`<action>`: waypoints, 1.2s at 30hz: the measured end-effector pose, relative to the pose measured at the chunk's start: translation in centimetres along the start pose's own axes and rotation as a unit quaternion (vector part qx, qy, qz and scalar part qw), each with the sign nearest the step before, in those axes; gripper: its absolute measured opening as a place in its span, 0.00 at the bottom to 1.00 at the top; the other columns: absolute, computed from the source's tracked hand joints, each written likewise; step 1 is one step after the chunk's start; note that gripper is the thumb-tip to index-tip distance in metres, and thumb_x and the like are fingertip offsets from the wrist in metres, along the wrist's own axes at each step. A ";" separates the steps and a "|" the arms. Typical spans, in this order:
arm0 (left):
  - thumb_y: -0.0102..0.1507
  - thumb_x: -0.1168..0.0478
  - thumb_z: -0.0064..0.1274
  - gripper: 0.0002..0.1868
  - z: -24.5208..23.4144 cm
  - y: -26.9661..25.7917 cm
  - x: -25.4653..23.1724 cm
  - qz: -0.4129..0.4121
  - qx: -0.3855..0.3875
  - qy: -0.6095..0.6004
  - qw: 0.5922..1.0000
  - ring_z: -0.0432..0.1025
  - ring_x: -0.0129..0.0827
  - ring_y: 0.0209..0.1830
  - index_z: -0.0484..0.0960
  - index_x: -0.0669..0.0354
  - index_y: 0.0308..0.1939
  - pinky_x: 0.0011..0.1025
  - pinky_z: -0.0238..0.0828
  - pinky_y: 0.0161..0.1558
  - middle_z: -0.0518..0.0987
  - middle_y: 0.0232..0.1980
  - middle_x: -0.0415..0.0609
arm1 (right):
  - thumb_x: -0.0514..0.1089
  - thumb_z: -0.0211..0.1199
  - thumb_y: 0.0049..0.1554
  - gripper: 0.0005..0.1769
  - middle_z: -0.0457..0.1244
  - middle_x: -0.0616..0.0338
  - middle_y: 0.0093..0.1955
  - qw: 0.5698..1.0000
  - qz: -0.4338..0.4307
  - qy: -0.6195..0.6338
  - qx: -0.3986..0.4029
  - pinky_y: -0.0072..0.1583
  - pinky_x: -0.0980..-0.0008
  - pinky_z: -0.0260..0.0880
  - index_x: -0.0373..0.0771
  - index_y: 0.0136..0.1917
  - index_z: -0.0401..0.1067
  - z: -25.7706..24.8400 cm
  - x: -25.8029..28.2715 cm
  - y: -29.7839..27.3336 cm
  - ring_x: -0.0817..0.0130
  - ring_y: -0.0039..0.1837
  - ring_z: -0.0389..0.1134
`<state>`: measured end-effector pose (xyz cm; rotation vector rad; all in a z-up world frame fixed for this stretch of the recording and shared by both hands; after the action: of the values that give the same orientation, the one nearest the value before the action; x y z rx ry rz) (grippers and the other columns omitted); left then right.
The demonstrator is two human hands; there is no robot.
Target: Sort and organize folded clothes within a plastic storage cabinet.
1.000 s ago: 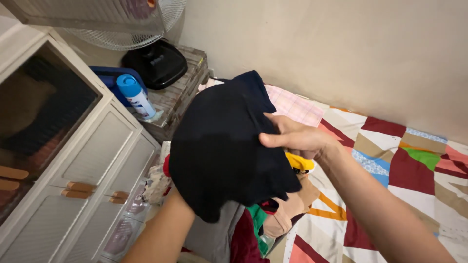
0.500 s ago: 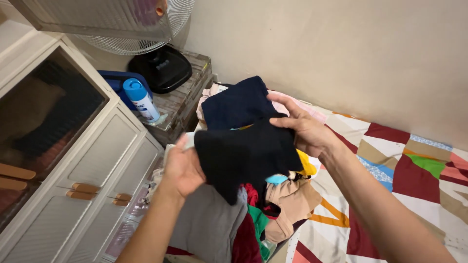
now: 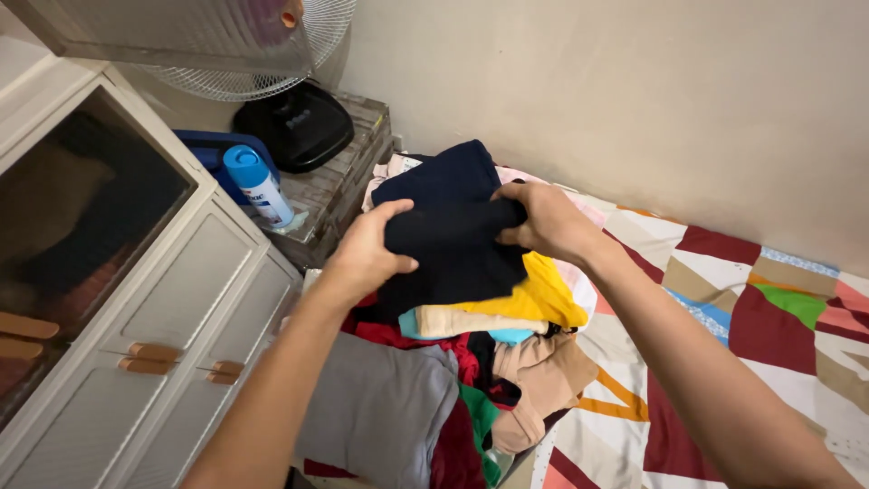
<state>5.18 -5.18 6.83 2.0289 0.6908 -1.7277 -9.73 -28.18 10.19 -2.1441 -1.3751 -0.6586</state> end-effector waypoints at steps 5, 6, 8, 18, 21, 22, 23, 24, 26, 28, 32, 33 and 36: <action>0.51 0.68 0.70 0.33 0.7 1.3 0.2 0.022 -0.090 0.277 0.956 0.74 0.51 0.64 0.81 0.55 0.60 0.40 0.70 0.66 0.81 0.59 0.59 | 0.42 0.81 0.40 0.32 0.59 0.45 0.61 0.970 -0.143 -0.161 -0.114 0.65 0.56 0.64 0.45 0.58 0.74 0.2 -0.6 0.7 0.45 0.65 0.60; 0.50 0.68 0.71 0.29 0.8 1.3 -0.1 0.043 -0.146 0.331 0.931 0.70 0.54 0.64 0.82 0.55 0.56 0.45 0.65 0.65 0.77 0.59 0.59 | 0.40 0.79 0.40 0.32 0.58 0.45 0.62 0.953 -0.188 -0.157 -0.179 0.65 0.55 0.64 0.43 0.58 0.72 0.3 -0.4 0.6 0.44 0.66 0.59; 0.49 0.68 0.72 0.26 0.8 0.8 -0.9 0.064 -0.201 0.382 0.900 0.66 0.57 0.64 0.83 0.55 0.51 0.50 0.61 0.65 0.74 0.60 0.59 | 0.38 0.78 0.40 0.31 0.57 0.46 0.63 0.930 -0.232 -0.152 -0.242 0.64 0.54 0.65 0.41 0.57 0.71 0.4 0.0 0.2 0.43 0.66 0.59; 0.43 0.59 0.74 0.21 1.1 -1.8 5.4 0.120 0.117 0.475 0.864 0.55 0.48 0.71 0.81 0.51 0.36 0.53 0.51 0.69 0.66 0.64 0.47 | 0.44 0.77 0.39 0.26 0.64 0.51 0.50 0.973 -0.105 -0.176 0.106 0.57 0.57 0.69 0.43 0.49 0.69 0.9 -5.6 -0.4 0.55 0.56 0.66; 0.48 0.46 0.72 0.21 1.0 -1.8 7.4 0.015 0.209 0.417 0.884 0.59 0.49 0.68 0.84 0.53 0.35 0.48 0.59 0.66 0.68 0.66 0.47 | 0.57 0.79 0.41 0.30 0.66 0.53 0.49 0.966 -0.013 -0.090 0.240 0.56 0.58 0.69 0.41 0.49 0.71 -0.1 -4.4 -1.2 0.58 0.54 0.67; 0.51 0.39 0.69 0.25 0.8 -1.4 8.2 0.012 0.191 0.381 0.905 0.62 0.53 0.64 0.87 0.56 0.33 0.47 0.64 0.63 0.69 0.66 0.52 | 0.62 0.77 0.44 0.30 0.67 0.55 0.51 0.968 0.009 -0.055 0.245 0.57 0.59 0.68 0.43 0.52 0.73 -0.5 -4.2 -1.3 0.60 0.56 0.67; 0.51 0.39 0.69 0.25 0.9 -1.0 9.2 0.013 0.190 0.382 0.904 0.62 0.53 0.64 0.87 0.56 0.33 0.47 0.64 0.63 0.69 0.66 0.52 | 0.62 0.77 0.44 0.30 0.67 0.55 0.51 0.968 0.008 -0.056 0.244 0.57 0.59 0.68 0.43 0.52 0.73 -0.3 -4.5 -1.0 0.60 0.56 0.67; 0.59 0.32 0.57 0.33 0.8 -0.4 10.2 -0.057 0.136 0.301 0.942 0.71 0.52 0.54 0.87 0.63 0.36 0.46 0.71 0.55 0.77 0.56 0.61 | 0.67 0.71 0.46 0.34 0.67 0.54 0.54 0.984 0.030 -0.019 0.177 0.57 0.60 0.68 0.42 0.56 0.72 -0.2 -4.8 -0.5 0.60 0.57 0.68; 0.67 0.26 0.44 0.44 1.2 0.0 11.0 -0.124 0.080 0.218 0.965 0.80 0.49 0.44 0.88 0.70 0.39 0.45 0.78 0.47 0.86 0.46 0.68 | 0.72 0.66 0.48 0.39 0.68 0.52 0.57 0.993 0.049 0.017 0.107 0.58 0.62 0.69 0.42 0.60 0.71 0.3 -5.0 0.3 0.60 0.58 0.69; 0.67 0.26 0.39 0.47 1.8 -0.5 11.0 -0.309 -0.070 0.192 0.929 0.79 0.51 0.37 0.73 0.75 0.57 0.46 0.84 0.41 0.75 0.52 0.68 | 0.80 0.51 0.55 0.51 0.69 0.38 0.58 0.974 0.219 -0.030 0.057 0.51 0.58 0.77 0.33 0.69 0.63 1.2 -5.3 0.9 0.51 0.54 0.74; 0.66 0.32 0.48 0.45 3.3 -1.3 11.1 -0.374 -0.041 0.133 0.917 0.81 0.50 0.38 0.71 0.77 0.60 0.44 0.83 0.39 0.81 0.51 0.67 | 0.82 0.51 0.53 0.56 0.66 0.44 0.60 0.957 0.264 -0.006 0.123 0.47 0.57 0.81 0.27 0.68 0.64 3.0 -4.5 0.8 0.51 0.54 0.74; 0.62 0.35 0.51 0.40 3.7 -1.4 11.5 -0.356 -0.044 0.020 0.933 0.79 0.44 0.40 0.73 0.70 0.60 0.44 0.82 0.38 0.81 0.52 0.61 | 0.81 0.56 0.50 0.55 0.69 0.44 0.56 0.962 0.237 -0.022 0.131 0.47 0.59 0.81 0.27 0.64 0.69 3.4 -4.6 1.0 0.53 0.53 0.75; 0.58 0.42 0.57 0.34 4.1 -1.8 11.0 -0.330 -0.057 -0.085 0.939 0.76 0.37 0.44 0.75 0.60 0.61 0.43 0.80 0.37 0.81 0.54 0.52 | 0.78 0.63 0.46 0.51 0.71 0.45 0.52 0.968 0.211 -0.021 0.136 0.46 0.60 0.82 0.27 0.58 0.74 3.6 -4.3 1.0 0.54 0.50 0.77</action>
<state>2.16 -4.79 -4.63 1.6357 1.4955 -2.1103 -9.88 -29.10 4.58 -2.1341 -0.9174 -0.2417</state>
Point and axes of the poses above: each hand's wrist, its own y-axis towards the middle knuckle, its own z-axis out of the palm, x = y × z, the point moved 1 cm from there along y, towards the middle knuckle
